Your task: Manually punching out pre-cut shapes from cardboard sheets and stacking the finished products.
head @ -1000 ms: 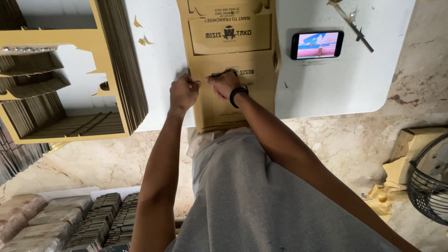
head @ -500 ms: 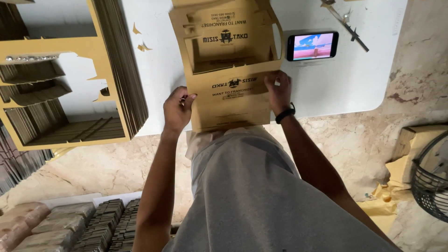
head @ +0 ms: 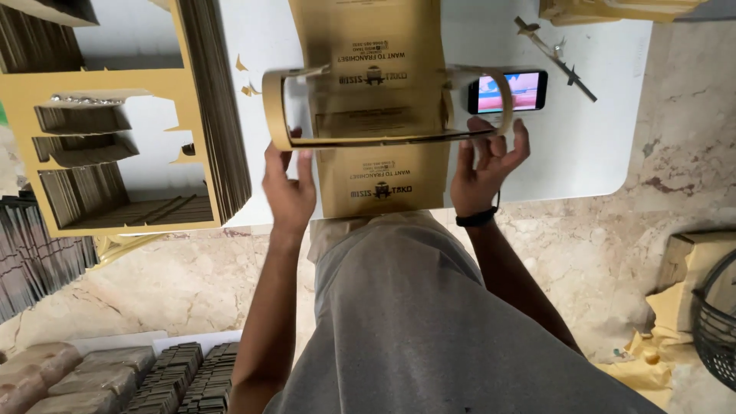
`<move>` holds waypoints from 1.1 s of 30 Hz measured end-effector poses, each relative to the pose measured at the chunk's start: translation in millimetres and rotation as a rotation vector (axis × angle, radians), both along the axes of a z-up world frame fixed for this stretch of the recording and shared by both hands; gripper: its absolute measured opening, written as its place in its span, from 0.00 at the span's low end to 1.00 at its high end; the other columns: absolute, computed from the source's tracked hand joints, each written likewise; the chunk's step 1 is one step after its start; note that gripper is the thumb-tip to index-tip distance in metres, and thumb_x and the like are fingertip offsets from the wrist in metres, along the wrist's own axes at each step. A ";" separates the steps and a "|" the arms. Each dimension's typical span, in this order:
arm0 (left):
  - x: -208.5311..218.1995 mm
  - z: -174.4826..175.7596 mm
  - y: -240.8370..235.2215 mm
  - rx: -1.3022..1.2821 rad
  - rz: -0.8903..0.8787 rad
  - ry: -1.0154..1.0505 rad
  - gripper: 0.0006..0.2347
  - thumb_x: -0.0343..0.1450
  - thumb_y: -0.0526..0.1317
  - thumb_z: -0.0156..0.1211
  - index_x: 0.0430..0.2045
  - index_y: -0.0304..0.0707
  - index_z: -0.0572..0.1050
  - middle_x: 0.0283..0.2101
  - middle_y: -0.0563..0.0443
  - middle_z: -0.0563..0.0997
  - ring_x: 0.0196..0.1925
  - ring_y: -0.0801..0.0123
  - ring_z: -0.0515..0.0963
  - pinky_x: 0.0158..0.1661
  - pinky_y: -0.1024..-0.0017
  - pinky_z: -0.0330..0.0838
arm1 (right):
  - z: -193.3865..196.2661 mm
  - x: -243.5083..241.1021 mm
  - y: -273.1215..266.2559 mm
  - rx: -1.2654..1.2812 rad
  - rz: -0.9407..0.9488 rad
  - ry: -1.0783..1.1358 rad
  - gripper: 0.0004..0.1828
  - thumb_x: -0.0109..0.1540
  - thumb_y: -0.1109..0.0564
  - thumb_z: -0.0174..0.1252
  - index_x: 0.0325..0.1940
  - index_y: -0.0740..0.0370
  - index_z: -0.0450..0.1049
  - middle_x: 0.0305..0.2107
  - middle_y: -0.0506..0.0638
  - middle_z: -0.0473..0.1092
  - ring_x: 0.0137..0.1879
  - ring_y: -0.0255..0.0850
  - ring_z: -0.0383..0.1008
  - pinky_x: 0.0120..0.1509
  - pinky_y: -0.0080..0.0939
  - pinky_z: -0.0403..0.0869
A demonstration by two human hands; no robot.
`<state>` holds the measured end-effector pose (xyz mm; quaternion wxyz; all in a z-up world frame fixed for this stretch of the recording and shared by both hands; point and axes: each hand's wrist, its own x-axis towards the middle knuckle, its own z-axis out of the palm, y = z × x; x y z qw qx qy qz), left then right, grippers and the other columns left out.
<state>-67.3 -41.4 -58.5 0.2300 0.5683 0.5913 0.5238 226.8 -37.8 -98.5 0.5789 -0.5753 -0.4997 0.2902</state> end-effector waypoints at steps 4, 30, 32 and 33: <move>16.1 -28.1 -13.1 -0.134 -0.015 -0.035 0.34 0.76 0.30 0.62 0.71 0.27 0.43 0.65 0.23 0.68 0.67 0.33 0.69 0.66 0.42 0.63 | -59.3 15.9 -4.0 0.222 0.056 -0.277 0.52 0.68 0.70 0.61 0.80 0.54 0.30 0.65 0.65 0.61 0.65 0.57 0.73 0.65 0.58 0.73; 10.9 -45.4 -10.2 0.125 -0.055 0.022 0.32 0.72 0.29 0.67 0.68 0.42 0.53 0.66 0.27 0.56 0.57 0.35 0.78 0.55 0.43 0.75 | -2.3 24.9 0.8 0.036 0.141 -0.612 0.13 0.68 0.64 0.59 0.56 0.58 0.70 0.51 0.53 0.73 0.54 0.59 0.78 0.58 0.63 0.75; 4.0 -63.8 -11.9 0.069 -0.095 -0.165 0.42 0.72 0.30 0.70 0.74 0.36 0.40 0.73 0.31 0.49 0.65 0.36 0.73 0.62 0.46 0.68 | 7.9 24.4 6.2 0.126 0.164 -0.667 0.08 0.67 0.66 0.57 0.49 0.60 0.72 0.43 0.55 0.75 0.47 0.61 0.79 0.54 0.58 0.76; -2.5 -63.8 -11.8 0.069 -0.114 -0.177 0.42 0.72 0.30 0.70 0.74 0.36 0.40 0.73 0.31 0.49 0.65 0.36 0.73 0.62 0.46 0.68 | 10.4 23.5 7.0 0.120 0.146 -0.679 0.08 0.67 0.66 0.57 0.49 0.60 0.72 0.43 0.55 0.75 0.47 0.61 0.79 0.54 0.58 0.76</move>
